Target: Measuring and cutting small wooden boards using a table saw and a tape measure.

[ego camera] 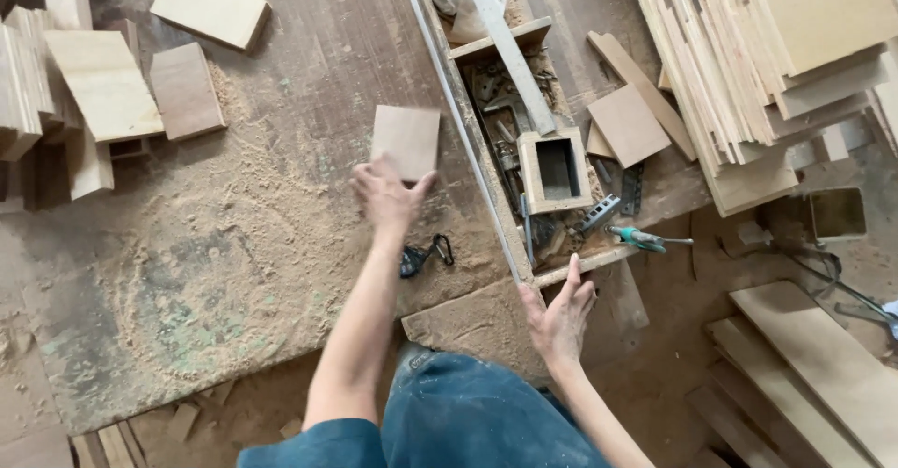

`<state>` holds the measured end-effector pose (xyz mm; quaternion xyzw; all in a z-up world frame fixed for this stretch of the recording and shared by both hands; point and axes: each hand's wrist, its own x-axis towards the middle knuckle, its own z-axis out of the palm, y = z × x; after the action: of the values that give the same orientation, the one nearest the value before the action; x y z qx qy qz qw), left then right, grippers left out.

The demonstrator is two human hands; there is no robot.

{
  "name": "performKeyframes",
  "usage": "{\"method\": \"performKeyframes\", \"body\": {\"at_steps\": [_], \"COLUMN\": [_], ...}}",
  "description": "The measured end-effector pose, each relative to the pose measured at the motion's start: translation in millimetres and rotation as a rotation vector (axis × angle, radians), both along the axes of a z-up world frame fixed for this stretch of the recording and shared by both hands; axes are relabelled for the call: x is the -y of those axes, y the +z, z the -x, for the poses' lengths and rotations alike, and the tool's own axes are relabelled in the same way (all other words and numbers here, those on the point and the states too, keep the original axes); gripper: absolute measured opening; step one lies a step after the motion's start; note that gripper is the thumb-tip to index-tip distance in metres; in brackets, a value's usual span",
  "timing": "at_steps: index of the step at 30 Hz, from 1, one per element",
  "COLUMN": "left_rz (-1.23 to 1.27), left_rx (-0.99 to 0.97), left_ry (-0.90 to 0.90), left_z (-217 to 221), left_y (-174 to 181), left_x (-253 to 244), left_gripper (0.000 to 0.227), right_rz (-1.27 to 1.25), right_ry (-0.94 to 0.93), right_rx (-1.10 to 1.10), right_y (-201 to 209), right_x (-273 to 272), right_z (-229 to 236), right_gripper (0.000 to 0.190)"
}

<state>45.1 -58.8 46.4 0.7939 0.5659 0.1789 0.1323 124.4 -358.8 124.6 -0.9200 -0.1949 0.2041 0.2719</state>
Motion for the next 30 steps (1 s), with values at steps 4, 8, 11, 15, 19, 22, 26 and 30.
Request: {"method": "performKeyframes", "body": {"at_steps": [4, 8, 11, 15, 19, 22, 26, 30], "left_rz": [0.099, 0.168, 0.172, 0.223, 0.234, 0.277, 0.327, 0.346], "left_rx": [0.214, 0.444, 0.614, 0.635, 0.451, 0.350, 0.304, 0.303], "left_ry": [-0.030, -0.016, -0.033, -0.047, -0.114, -0.104, -0.105, -0.109], "left_z": [-27.2, -20.5, -12.8, -11.2, -7.5, -11.5, -22.1, -31.4], "left_y": [-30.6, -57.0, -63.2, -73.7, -67.3, -59.2, -47.2, -48.7], "left_x": [18.0, -11.4, -37.1, -65.5, -86.3, -105.0, -130.8, -159.2], "left_gripper": [0.081, 0.064, 0.051, 0.049, 0.052, 0.054, 0.056, 0.055], "right_rz": [-0.113, -0.424, -0.441, -0.321, 0.000, 0.087, 0.070, 0.126], "right_ry": [-0.004, 0.091, 0.454, 0.758, 0.944, 1.002, 1.090, 1.107], "right_rx": [0.109, 0.525, 0.548, 0.749, 0.993, 1.073, 1.106, 1.101], "right_y": [-12.3, 24.1, 4.9, -14.7, -57.4, -77.7, -83.2, -68.5], "right_x": [8.2, -8.6, -76.0, -213.9, -313.5, -352.4, -383.5, -411.6], "right_z": [-0.4, 2.9, -16.2, -50.0, -83.8, -108.7, -131.7, -135.2], "right_gripper": [0.101, 0.069, 0.035, 0.033, 0.037, 0.038, 0.051, 0.069]}}
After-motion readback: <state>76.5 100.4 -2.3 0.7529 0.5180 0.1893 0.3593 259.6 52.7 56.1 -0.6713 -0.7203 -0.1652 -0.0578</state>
